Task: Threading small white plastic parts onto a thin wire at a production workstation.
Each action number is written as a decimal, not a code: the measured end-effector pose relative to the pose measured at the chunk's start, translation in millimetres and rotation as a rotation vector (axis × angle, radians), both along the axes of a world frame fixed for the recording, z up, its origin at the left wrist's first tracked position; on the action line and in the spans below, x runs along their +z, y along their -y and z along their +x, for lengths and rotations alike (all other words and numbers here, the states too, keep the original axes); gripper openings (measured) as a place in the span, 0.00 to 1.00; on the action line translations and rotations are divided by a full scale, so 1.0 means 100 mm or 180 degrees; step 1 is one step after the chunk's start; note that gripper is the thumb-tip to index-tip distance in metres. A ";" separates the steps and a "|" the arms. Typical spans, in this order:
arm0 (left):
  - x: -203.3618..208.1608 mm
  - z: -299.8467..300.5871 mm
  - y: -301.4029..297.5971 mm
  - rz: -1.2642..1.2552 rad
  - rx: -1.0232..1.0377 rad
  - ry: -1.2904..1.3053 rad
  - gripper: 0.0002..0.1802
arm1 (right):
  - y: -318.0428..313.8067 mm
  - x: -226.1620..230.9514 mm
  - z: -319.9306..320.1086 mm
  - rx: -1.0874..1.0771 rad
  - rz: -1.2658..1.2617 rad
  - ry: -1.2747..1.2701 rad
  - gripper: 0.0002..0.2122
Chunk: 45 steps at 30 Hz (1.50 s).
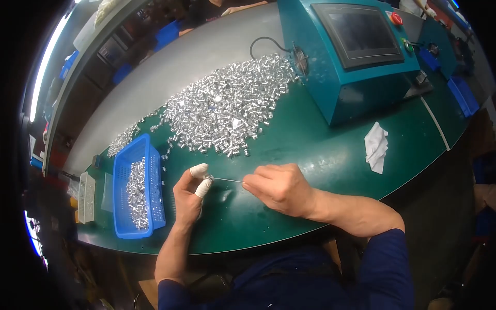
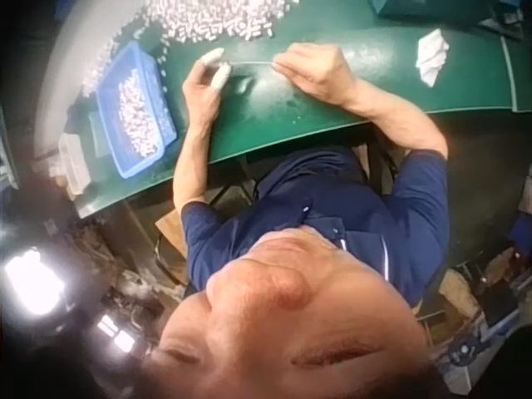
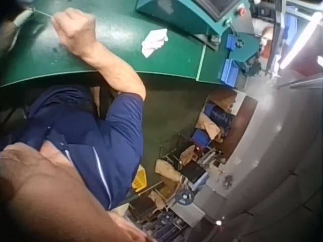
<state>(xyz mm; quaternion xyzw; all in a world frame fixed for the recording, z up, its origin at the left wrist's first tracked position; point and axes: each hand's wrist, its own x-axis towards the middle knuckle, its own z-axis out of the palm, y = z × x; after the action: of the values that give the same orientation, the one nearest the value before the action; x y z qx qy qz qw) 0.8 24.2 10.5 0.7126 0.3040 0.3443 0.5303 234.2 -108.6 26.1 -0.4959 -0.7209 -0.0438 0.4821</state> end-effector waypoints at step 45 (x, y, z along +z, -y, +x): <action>-0.04 0.04 0.08 0.0201 -0.0434 -0.0843 0.06 | -0.09 -0.14 0.02 0.0289 -0.1051 -0.1315 0.06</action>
<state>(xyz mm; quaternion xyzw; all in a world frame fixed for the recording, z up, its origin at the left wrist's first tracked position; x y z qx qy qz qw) 5.0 16.6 6.3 0.7871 0.3113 0.2199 0.4850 236.1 -99.9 11.8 -0.5334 -0.6261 0.1982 0.5331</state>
